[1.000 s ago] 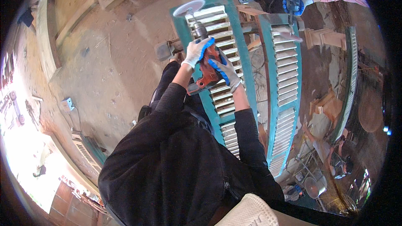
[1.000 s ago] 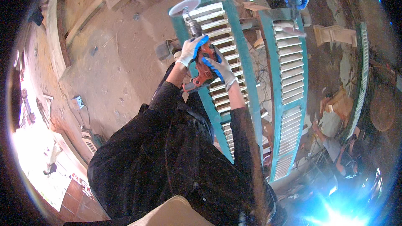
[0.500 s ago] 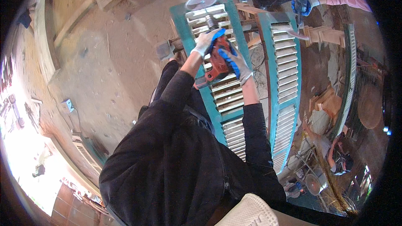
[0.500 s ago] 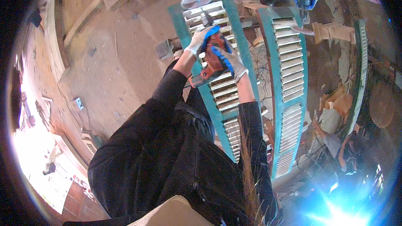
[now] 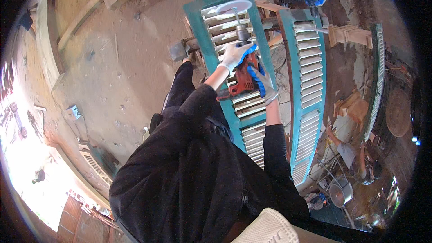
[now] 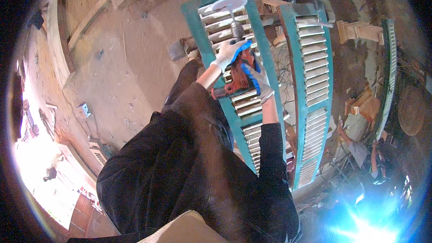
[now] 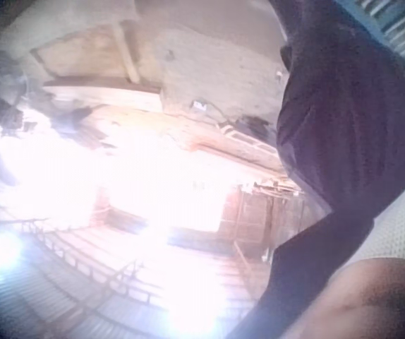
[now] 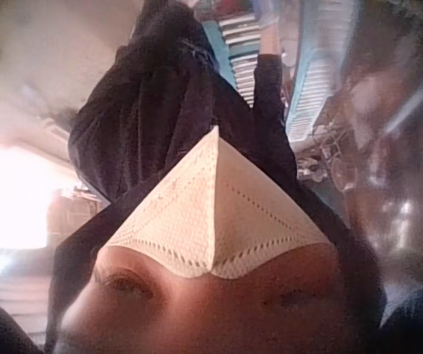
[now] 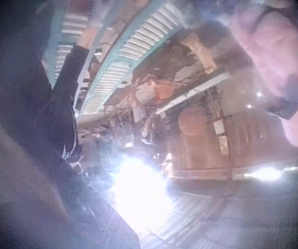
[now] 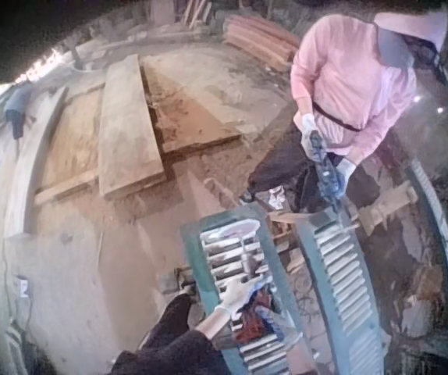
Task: The person uses a handheld power sander to smooth the surface of wooden slats arranged on a green frame. The person moves the sander along the slats, adjusting position to cover different sections.
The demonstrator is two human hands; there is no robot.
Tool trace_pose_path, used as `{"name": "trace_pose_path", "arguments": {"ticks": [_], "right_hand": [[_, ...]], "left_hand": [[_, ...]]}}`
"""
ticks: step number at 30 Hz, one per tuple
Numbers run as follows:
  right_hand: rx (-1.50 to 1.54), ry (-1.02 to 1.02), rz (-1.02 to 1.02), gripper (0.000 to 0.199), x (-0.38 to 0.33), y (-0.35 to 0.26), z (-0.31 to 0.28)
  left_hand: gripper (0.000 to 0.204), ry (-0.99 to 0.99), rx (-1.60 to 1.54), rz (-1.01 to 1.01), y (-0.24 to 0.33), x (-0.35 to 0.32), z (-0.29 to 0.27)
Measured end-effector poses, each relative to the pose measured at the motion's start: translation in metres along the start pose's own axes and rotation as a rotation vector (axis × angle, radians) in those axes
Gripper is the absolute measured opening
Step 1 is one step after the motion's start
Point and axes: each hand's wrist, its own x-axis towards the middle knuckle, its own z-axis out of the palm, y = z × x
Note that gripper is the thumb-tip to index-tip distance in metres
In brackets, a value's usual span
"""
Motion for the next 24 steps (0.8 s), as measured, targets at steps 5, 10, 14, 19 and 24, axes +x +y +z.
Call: {"name": "trace_pose_path", "arguments": {"ticks": [5, 10, 14, 19, 24], "right_hand": [[-0.177, -0.068, 0.029, 0.07, -0.014, 0.036, 0.03], [-0.088, 0.027, 0.004, 0.081, -0.002, 0.063, 0.02], [-0.039, -0.021, -0.017, 0.082, 0.0, 0.057, 0.024], [0.004, -0.07, 0.002, 0.077, -0.001, 0.066, 0.034], [-0.065, -0.095, -0.01, 0.075, -0.001, 0.057, 0.004]], "left_hand": [[0.05, 0.052, 0.116, 0.011, -0.06, -0.009, -0.035], [0.05, 0.079, 0.176, -0.156, -0.043, -0.005, -0.028], [0.044, 0.084, 0.133, 0.005, -0.055, 0.005, -0.027], [0.035, -0.042, 0.094, -0.059, -0.078, 0.008, -0.05], [0.032, -0.396, -0.135, -0.19, -0.031, 0.008, -0.042]]}}
